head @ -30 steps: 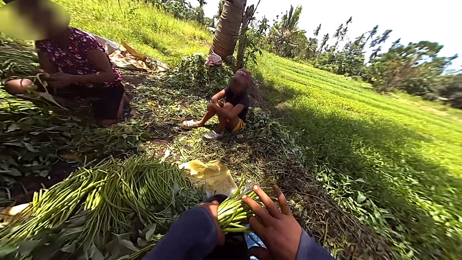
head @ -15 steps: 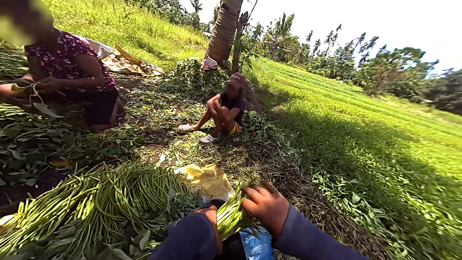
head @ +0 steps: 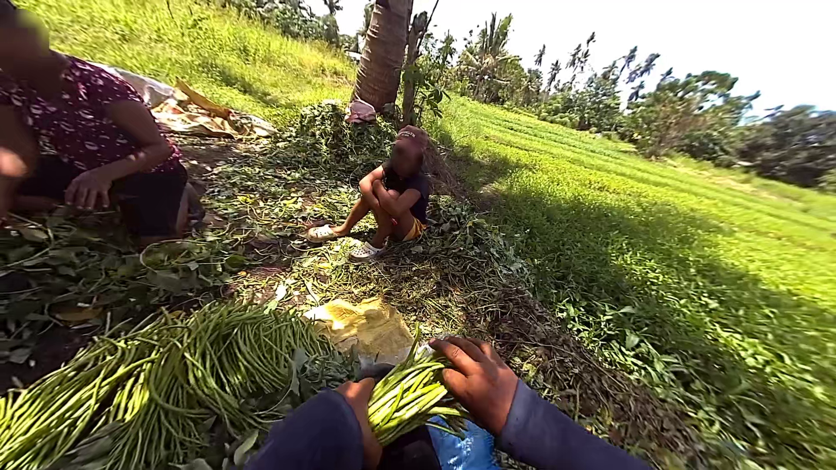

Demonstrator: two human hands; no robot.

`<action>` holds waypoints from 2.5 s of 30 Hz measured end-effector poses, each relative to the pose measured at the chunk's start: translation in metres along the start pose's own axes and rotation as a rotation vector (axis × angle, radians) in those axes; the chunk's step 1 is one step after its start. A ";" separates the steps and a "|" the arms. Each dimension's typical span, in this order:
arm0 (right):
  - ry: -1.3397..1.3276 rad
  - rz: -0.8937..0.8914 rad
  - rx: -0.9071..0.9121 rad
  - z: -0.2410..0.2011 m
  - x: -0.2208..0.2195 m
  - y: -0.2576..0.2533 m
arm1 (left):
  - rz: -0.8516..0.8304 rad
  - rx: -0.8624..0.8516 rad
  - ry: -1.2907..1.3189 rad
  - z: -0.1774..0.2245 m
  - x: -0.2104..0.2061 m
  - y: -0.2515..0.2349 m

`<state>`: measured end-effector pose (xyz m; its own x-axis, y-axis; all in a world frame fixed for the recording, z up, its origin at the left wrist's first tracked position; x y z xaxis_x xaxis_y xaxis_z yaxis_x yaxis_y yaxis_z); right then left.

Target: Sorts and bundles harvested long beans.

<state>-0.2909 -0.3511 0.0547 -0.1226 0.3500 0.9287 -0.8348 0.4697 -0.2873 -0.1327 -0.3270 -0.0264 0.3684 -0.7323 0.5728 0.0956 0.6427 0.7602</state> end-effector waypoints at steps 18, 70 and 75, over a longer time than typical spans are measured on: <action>-0.066 0.009 0.051 0.003 -0.003 -0.002 | 0.089 0.003 0.048 -0.010 -0.007 -0.007; -0.634 -0.765 -0.291 0.031 -0.072 0.002 | 0.034 -0.083 0.002 -0.018 -0.006 -0.012; -1.054 -0.773 -0.512 0.053 -0.079 -0.037 | 0.067 -0.244 0.275 -0.026 -0.006 -0.019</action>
<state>-0.2789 -0.4386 0.0041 -0.2587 -0.7867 0.5605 -0.6176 0.5809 0.5302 -0.1125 -0.3288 -0.0518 0.6127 -0.6203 0.4896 0.2686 0.7461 0.6092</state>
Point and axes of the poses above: each hand's wrist, its own y-axis away from the middle knuckle, its own x-axis out of the back of the hand, z = x × y, the point moved 10 cm from there along -y, towards the middle knuckle, and after that the axes turned 8 degrees about -z, right-handed, at the moved point
